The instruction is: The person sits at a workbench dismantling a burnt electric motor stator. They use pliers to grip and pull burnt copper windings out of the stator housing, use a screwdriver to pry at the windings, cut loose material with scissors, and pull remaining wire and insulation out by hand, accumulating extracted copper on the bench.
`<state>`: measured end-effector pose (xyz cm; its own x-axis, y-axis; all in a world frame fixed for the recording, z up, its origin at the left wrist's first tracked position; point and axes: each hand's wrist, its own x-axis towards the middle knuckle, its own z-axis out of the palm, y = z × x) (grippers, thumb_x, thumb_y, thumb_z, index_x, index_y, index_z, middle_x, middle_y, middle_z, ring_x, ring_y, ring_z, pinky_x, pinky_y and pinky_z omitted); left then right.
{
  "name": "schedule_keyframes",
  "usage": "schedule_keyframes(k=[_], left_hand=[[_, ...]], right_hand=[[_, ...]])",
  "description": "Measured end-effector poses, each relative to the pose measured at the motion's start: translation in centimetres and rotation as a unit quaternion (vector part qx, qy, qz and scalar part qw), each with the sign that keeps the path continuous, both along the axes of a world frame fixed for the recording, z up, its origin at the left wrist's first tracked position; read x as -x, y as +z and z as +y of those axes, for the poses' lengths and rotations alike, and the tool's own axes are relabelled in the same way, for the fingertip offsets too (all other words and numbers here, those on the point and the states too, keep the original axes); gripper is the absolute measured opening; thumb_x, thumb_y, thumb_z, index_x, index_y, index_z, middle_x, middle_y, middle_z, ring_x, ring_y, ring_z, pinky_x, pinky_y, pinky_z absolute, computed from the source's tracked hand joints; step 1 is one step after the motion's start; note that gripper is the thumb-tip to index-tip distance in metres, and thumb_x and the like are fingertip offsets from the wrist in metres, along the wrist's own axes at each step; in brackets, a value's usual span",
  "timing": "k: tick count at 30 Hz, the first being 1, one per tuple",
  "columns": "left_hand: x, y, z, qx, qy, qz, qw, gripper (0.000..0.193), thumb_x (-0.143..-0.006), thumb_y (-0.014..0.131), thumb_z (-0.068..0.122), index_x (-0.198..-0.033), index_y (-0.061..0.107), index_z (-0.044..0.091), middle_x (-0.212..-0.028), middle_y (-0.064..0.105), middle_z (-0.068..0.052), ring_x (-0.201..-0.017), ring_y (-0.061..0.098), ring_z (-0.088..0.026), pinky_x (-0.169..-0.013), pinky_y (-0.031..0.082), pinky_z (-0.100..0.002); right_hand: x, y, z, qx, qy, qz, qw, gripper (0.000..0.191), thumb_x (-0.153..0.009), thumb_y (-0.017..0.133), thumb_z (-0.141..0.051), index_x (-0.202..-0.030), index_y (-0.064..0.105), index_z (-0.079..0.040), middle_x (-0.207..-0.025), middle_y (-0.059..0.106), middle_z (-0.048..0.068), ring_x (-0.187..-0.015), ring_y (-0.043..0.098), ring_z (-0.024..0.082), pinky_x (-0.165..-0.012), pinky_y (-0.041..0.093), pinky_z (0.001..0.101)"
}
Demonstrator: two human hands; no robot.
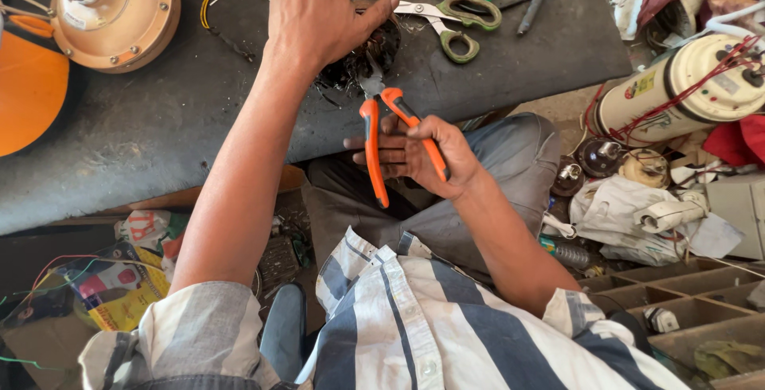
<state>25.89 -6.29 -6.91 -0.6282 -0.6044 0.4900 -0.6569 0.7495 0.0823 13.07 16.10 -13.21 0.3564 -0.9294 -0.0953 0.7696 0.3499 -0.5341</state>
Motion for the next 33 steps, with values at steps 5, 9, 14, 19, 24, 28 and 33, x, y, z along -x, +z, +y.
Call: schedule_keyframes(k=[5,9,14,19,24,28,33], left_hand=[[-0.1,0.3,0.5,0.017,-0.002,0.002,1.0,0.086,-0.093,0.067,0.079,-0.07,0.076,-0.003,-0.057,0.065,-0.023,-0.055,0.069,-0.038,-0.051,0.056,-0.045],[-0.1,0.6,0.8,-0.002,0.001,0.005,1.0,0.081,-0.092,0.068,0.076,-0.07,0.077,-0.002,-0.055,0.065,-0.022,-0.053,0.069,-0.038,-0.052,0.056,-0.046],[-0.2,0.6,1.0,0.012,-0.015,0.026,0.999,0.075,-0.09,0.07,0.074,-0.072,0.079,0.001,-0.056,0.065,-0.022,-0.052,0.068,-0.039,-0.051,0.056,-0.046],[-0.2,0.6,0.9,0.005,-0.009,0.01,1.0,0.079,-0.093,0.07,0.075,-0.073,0.078,-0.001,-0.058,0.066,-0.022,-0.056,0.07,-0.038,-0.053,0.057,-0.046],[-0.1,0.2,1.0,0.003,0.0,0.016,1.0,0.075,-0.091,0.07,0.074,-0.074,0.08,0.002,-0.061,0.067,-0.022,-0.056,0.07,-0.038,-0.055,0.057,-0.048],[0.2,0.2,0.5,0.042,-0.006,0.022,0.999,0.077,-0.09,0.071,0.075,-0.072,0.079,0.0,-0.061,0.068,-0.021,-0.056,0.07,-0.036,-0.055,0.057,-0.046],[0.2,0.0,0.3,0.014,-0.001,0.003,1.0,0.077,-0.092,0.069,0.074,-0.073,0.079,0.001,-0.059,0.067,-0.02,-0.055,0.069,-0.036,-0.054,0.057,-0.045]], right_hand=[[-1.5,-0.6,-0.9,-0.036,-0.056,-0.091,0.994,0.046,-0.092,0.051,-0.025,-0.129,0.062,-0.001,-0.145,0.057,0.031,-0.122,0.064,0.036,-0.11,0.05,0.058],[-2.6,-1.3,-2.4,-0.056,-0.091,-0.098,0.989,0.041,-0.091,0.051,-0.024,-0.123,0.063,-0.001,-0.134,0.061,0.027,-0.114,0.067,0.035,-0.102,0.054,0.0589],[-2.7,-1.5,-2.0,-0.056,-0.089,-0.093,0.99,0.025,-0.095,0.054,-0.019,-0.115,0.059,-0.005,-0.121,0.064,0.02,-0.105,0.068,0.034,-0.089,0.057,0.0542],[-2.5,1.4,-2.5,-0.016,-0.067,0.311,0.948,0.02,-0.09,0.056,-0.019,-0.106,0.057,-0.006,-0.104,0.063,0.018,-0.084,0.065,0.03,-0.072,0.058,0.0512],[-2.9,5.2,-2.1,0.085,-0.01,0.753,0.652,0.023,-0.081,0.06,-0.023,-0.085,0.06,0.0,-0.074,0.068,0.022,-0.074,0.07,0.037,-0.076,0.054,0.0452],[-2.7,5.8,-2.1,0.172,-0.083,0.744,0.641,0.024,-0.08,0.062,-0.022,-0.088,0.062,0.001,-0.079,0.066,0.021,-0.078,0.064,0.041,-0.073,0.048,0.049],[-0.5,3.8,-0.1,0.085,-0.026,0.545,0.834,0.036,-0.087,0.054,-0.023,-0.115,0.064,-0.003,-0.109,0.068,0.011,-0.098,0.066,0.022,-0.084,0.054,0.037]])
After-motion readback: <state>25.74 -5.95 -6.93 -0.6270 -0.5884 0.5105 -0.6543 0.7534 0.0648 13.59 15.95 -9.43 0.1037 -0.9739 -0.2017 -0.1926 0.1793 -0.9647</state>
